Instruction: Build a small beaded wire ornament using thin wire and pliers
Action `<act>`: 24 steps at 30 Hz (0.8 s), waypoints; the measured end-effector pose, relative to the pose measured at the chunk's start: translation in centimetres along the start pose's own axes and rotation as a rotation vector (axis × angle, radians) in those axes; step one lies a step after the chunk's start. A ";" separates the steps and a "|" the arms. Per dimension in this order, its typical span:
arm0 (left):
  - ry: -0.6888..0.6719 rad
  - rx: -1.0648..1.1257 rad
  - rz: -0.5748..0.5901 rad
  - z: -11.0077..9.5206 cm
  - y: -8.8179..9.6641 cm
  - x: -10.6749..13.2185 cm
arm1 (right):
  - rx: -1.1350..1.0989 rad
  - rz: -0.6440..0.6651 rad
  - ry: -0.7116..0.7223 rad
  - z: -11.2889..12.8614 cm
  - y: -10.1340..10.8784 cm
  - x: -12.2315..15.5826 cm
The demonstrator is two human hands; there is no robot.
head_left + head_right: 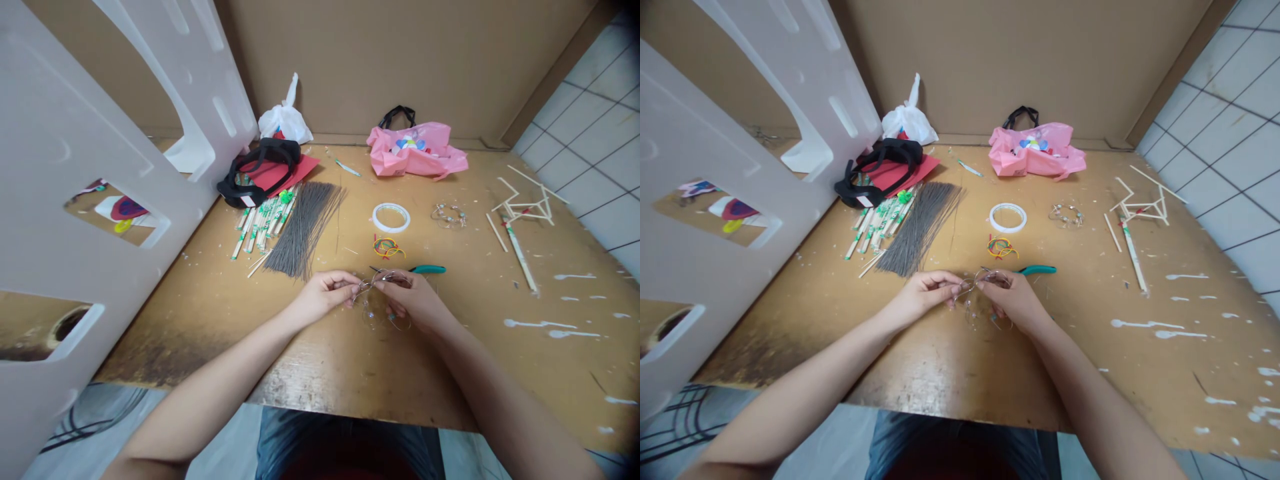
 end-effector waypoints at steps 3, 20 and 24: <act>-0.007 -0.007 -0.002 0.0 0.0 0.0 | -0.001 0.004 -0.003 0.0 0.0 0.0; -0.279 -0.413 -0.078 -0.4 -0.3 0.4 | 0.035 0.034 0.035 -0.5 0.0 -0.1; -0.350 -0.482 -0.097 -0.5 -0.5 0.6 | 0.053 0.037 0.043 -0.6 -0.1 -0.1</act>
Point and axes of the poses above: each hand's wrist, its own x-axis away from the middle knuckle, its own y-axis out of the back of the hand, z = x × y, the point moved 2 cm from there along -x, towards the middle knuckle, and after that the axes turned 3 degrees about y, right-handed, at the moved point
